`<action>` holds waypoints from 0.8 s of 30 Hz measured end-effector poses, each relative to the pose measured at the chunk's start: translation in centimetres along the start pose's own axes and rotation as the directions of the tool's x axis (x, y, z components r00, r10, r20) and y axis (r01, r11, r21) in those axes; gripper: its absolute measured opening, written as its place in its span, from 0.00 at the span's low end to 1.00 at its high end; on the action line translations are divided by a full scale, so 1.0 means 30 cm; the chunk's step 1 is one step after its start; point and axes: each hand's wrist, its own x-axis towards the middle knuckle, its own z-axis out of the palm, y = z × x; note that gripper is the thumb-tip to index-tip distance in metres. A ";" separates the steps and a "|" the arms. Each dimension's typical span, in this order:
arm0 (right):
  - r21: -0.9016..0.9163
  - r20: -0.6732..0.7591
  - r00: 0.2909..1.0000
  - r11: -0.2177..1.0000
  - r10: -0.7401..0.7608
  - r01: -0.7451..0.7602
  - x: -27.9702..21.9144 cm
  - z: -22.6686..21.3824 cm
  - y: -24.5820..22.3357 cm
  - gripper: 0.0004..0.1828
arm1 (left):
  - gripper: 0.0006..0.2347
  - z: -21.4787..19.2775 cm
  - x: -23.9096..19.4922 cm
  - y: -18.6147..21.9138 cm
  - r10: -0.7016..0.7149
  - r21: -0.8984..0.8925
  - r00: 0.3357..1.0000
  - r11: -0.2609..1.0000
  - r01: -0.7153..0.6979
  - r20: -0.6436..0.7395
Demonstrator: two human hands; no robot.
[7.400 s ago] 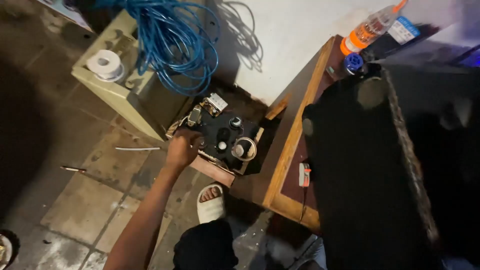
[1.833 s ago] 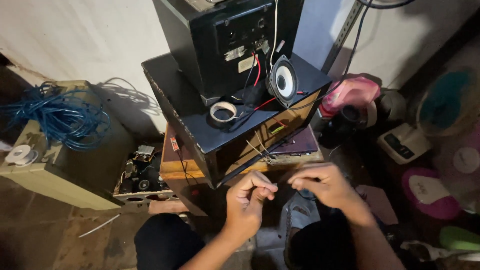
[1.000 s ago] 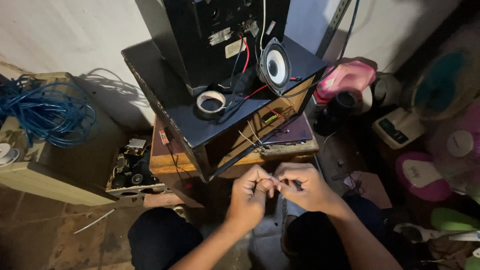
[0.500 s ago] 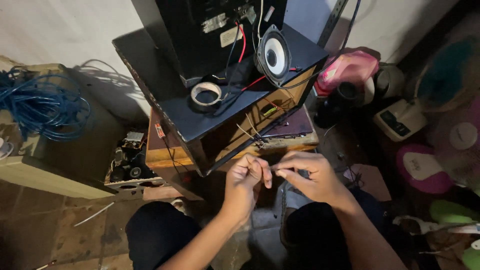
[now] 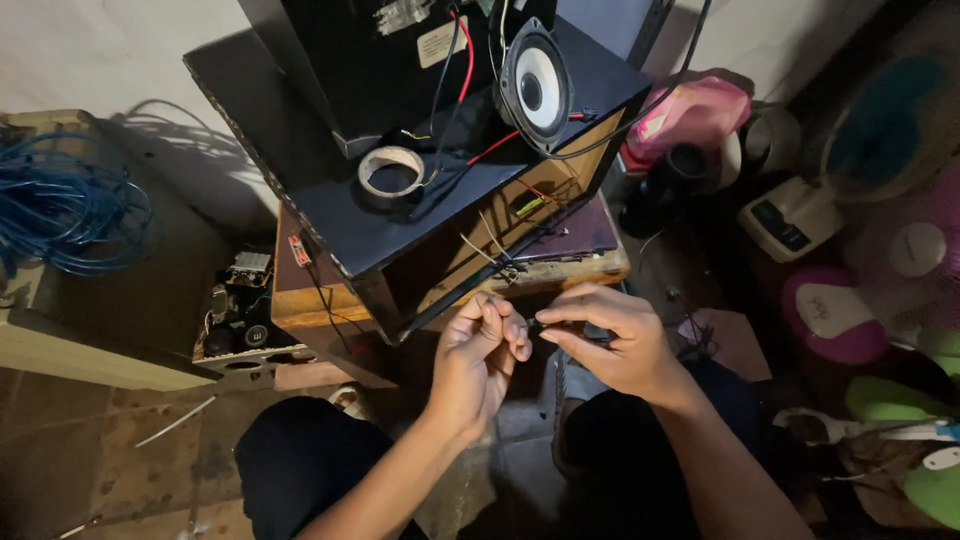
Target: The person sits on the floor and works on a small electronic component, stripping wires and using a lighter to heat the connection. They manipulate the wires and component with both hands, occasionally reaching for tools on the nearby table.
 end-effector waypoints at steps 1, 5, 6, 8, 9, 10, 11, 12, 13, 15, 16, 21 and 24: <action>-0.001 0.000 1.000 1.000 0.003 -0.003 0.000 0.000 -0.001 0.09 | 0.10 0.002 0.000 0.002 -0.003 -0.001 1.000 1.000 0.003 -0.001; -0.021 -0.024 0.999 0.999 -0.036 0.036 -0.001 0.006 0.001 0.08 | 0.10 0.011 -0.002 0.013 -0.008 -0.005 1.000 1.000 0.009 0.022; -0.042 -0.036 0.998 0.998 -0.057 0.056 -0.001 0.008 0.003 0.08 | 0.10 0.013 -0.004 0.016 -0.005 0.000 1.000 1.000 0.005 0.030; -0.081 -0.040 0.997 0.994 -0.071 0.067 -0.009 0.008 0.014 0.07 | 0.11 0.019 -0.008 0.011 0.031 0.052 0.998 0.998 -0.034 0.045; -0.119 -0.041 0.995 0.989 -0.088 0.082 -0.011 0.009 0.021 0.07 | 0.12 0.022 -0.009 0.010 0.071 0.103 0.996 0.992 -0.077 0.063; -0.120 -0.041 0.995 0.989 -0.089 0.084 -0.013 0.008 0.027 0.07 | 0.12 0.033 -0.013 0.018 0.071 0.103 0.995 0.992 -0.078 0.064; -0.139 -0.026 0.996 0.987 -0.088 0.084 -0.015 0.008 0.034 0.06 | 0.13 0.043 -0.018 0.027 0.164 0.204 0.982 0.962 -0.179 0.089; -0.159 -0.011 0.996 0.984 -0.087 0.084 -0.018 0.008 0.040 0.05 | 0.15 0.054 -0.023 0.036 0.252 0.299 0.960 0.913 -0.278 0.123; -0.159 -0.012 0.996 0.984 -0.088 0.085 -0.022 0.011 0.041 0.05 | 0.15 0.066 -0.028 0.044 0.252 0.300 0.960 0.912 -0.278 0.124; -0.195 -0.012 0.998 0.979 -0.063 0.059 -0.031 0.017 0.043 0.04 | 0.13 0.091 -0.040 0.061 0.346 0.436 0.910 0.800 -0.413 0.226; -0.195 -0.013 0.998 0.979 -0.063 0.059 -0.021 0.021 0.033 0.04 | 0.13 0.076 -0.034 0.051 0.346 0.436 0.910 0.800 -0.413 0.227; -0.199 -0.002 0.999 0.979 -0.043 0.041 -0.016 0.031 0.027 0.04 | 0.13 0.044 -0.023 0.021 0.279 0.239 0.955 0.925 -0.295 0.099; -0.164 -0.032 0.998 0.986 -0.046 0.040 -0.043 0.025 0.075 0.04 | 0.13 0.031 -0.009 0.010 0.247 0.157 0.968 0.955 -0.252 0.050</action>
